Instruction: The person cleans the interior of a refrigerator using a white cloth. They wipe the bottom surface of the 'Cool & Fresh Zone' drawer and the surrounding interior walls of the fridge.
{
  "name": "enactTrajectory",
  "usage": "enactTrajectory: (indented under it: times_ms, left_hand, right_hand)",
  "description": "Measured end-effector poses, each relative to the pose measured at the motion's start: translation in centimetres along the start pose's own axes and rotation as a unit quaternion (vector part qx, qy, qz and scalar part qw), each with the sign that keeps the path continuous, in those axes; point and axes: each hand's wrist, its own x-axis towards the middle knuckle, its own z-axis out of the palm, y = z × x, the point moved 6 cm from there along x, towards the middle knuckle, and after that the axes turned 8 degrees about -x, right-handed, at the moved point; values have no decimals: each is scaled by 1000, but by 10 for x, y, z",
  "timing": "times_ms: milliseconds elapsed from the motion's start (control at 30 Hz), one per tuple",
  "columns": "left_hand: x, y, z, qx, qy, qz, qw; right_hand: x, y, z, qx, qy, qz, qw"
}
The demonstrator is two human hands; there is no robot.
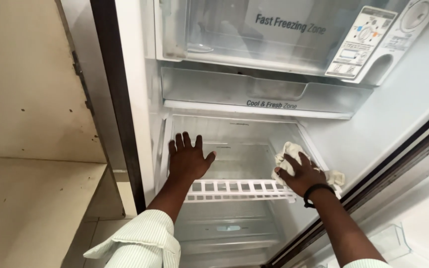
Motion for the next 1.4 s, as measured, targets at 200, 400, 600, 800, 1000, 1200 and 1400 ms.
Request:
enactTrajectory:
  times_ms: [200,400,600,800,1000,1200,1400]
  left_hand:
    - [1,0,0,12,-6,2,1000]
    - [1,3,1,21,-9,4,1000]
    - [-1,6,-4,30,-16,-7,999]
    - [3,3,-1,31,-35,-9,999]
    - [-1,5,-4,28,-31,-1,999]
    - [0,4,-3,20,-20,6,1000]
    - [1,6,-3,32,-5,15,999]
  right_hand:
    - [-14,-16,-13,9,15,7,1000]
    - [-22,-65,-31,9,2,-15,1000]
    - [-32,-138,-47,41,55,-149,987]
    - [-20,-115,-50,47,2,-179,983]
    - [25,-2,-15,-21,31,-70,997]
    - [20,23,-15,-18,1,35,999]
    - [20,14,-11,8,40,52,998]
